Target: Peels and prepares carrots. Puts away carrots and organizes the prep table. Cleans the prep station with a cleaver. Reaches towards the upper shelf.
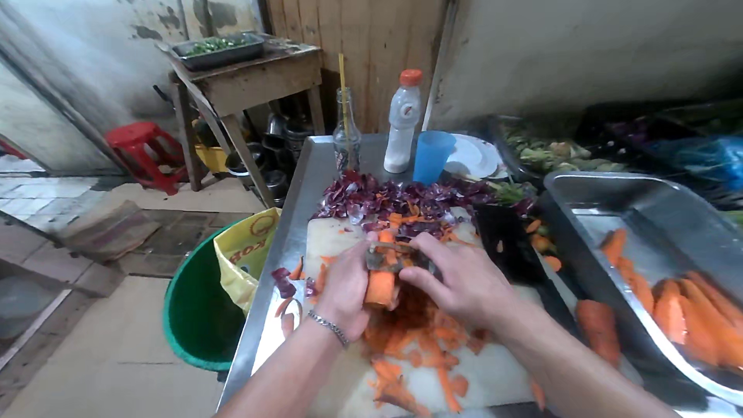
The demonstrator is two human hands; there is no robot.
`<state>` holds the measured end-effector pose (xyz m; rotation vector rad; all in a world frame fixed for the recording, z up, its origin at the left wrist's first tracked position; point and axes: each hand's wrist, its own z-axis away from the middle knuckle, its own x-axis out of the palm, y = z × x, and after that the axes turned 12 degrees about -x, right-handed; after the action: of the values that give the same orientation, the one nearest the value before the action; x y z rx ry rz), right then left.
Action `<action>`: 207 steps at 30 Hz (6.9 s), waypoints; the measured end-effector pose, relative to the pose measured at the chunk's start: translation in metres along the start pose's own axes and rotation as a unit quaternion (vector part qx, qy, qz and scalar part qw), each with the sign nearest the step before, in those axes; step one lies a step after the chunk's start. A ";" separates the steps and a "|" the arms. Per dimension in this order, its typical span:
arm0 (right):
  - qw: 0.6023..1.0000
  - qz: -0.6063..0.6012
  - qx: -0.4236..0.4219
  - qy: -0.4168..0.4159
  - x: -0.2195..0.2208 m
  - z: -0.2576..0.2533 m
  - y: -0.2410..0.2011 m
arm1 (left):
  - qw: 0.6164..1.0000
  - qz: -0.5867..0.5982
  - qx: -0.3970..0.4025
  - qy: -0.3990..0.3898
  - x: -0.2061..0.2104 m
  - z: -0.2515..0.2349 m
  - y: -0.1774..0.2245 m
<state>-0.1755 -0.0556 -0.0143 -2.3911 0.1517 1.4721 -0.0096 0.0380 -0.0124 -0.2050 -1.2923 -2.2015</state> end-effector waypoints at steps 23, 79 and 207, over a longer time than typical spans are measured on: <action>0.994 -0.084 0.068 -0.023 0.000 -0.001 -0.032 | 0.991 0.100 0.048 0.072 -0.007 -0.011 -0.003; 0.991 -0.075 0.102 -0.030 -0.001 -0.001 -0.031 | 0.993 0.092 0.027 0.064 -0.012 -0.008 0.008; 0.986 0.024 -0.136 0.098 0.023 0.000 -0.045 | 0.993 0.105 0.026 -0.044 -0.014 0.002 0.003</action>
<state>-0.1532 -0.0117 -0.0248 -2.7692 0.0550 1.3509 0.0030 0.0441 -0.0144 -0.4032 -1.3118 -1.9983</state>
